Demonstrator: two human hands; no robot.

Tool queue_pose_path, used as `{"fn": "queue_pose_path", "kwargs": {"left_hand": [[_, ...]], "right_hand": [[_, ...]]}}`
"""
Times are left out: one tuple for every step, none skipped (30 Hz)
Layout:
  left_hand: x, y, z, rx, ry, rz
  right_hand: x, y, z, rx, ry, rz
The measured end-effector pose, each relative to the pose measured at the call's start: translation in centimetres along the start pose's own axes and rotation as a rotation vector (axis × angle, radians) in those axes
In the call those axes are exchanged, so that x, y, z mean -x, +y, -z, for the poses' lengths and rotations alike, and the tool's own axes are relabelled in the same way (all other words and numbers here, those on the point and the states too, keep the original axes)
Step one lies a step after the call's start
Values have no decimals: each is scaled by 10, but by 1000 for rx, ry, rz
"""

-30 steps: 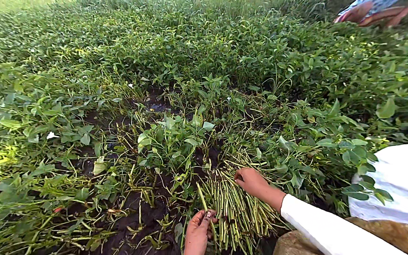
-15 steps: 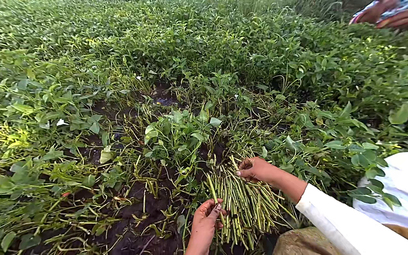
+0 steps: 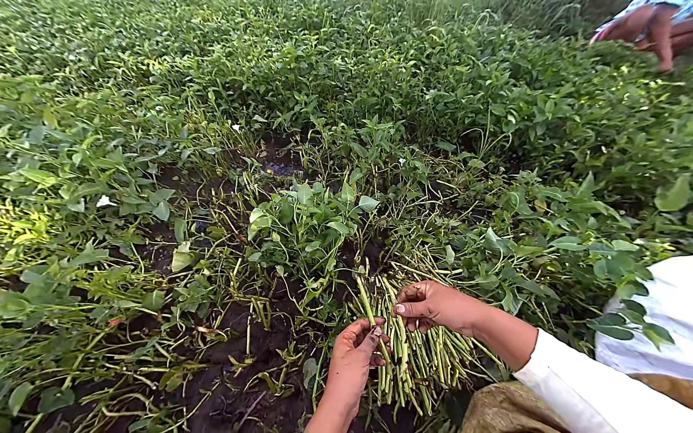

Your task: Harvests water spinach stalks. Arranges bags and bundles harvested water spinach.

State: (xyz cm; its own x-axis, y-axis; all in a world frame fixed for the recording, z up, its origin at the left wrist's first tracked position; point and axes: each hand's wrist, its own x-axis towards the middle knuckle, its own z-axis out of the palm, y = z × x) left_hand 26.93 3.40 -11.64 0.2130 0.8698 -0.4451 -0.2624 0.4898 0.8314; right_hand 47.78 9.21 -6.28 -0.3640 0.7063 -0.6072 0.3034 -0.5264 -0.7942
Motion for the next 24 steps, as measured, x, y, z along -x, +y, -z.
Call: {"fn": "queue_pose_path", "kwargs": {"left_hand": [[0,1,1,0,4,-3],[1,2,3,-3,7,-8],[1,3,4,-6,9,-12],[1,4,6,-7,11,-14],[1,5,7,-5,12,-19],[1,6,8,-2,10,-26],[1,6,9,-4,9,-32],[1,6,10,-8,9,-36],[1,7,11,-9,9,-37],[1,7,11,-7,10,-36],[1,8,11,-4,13,-34],[2,8,11,0,16,-33],[2,9,10,3,18,-33],[2,9,10,2,21,-34],[2,9,9,-4,22,-35],[2,10,9,-9,21,-36],[3,10,8,-13,22,-38],[3,10,8,-17,22,-38],[3,11,8,-19,21,-37],[3,11,8,-21,20,-36],[4,11,8,-25,16,-40],[3,11,8,-31,10,-50],[3,10,9,-38,1,-62],[3,10,9,-42,-7,-72]], "right_hand": [[1,0,0,9,-23,19],[1,0,-1,16,-43,38],[1,0,-2,21,-63,54],[1,0,-2,23,-80,63],[1,-1,-3,24,-92,69],[2,-2,-4,23,-99,71],[2,-2,-4,23,-103,72],[2,-3,-5,23,-105,73],[2,-4,-5,24,-107,73],[3,-5,-6,24,-106,76],[3,-5,-7,25,-102,83],[3,-6,-8,33,-93,92],[3,-6,-9,42,-76,101],[3,-6,-10,54,-60,106],[4,-7,-11,66,-46,109],[5,-8,-13,76,-34,113],[6,-10,-15,85,-26,113],[7,-11,-16,97,-22,114],[9,-13,-18,107,-19,115],[9,-14,-20,115,-15,118],[9,-15,-21,123,-11,124],[9,-15,-22,133,-10,130],[9,-15,-22,143,-11,135],[9,-14,-22,144,-12,136]]}}
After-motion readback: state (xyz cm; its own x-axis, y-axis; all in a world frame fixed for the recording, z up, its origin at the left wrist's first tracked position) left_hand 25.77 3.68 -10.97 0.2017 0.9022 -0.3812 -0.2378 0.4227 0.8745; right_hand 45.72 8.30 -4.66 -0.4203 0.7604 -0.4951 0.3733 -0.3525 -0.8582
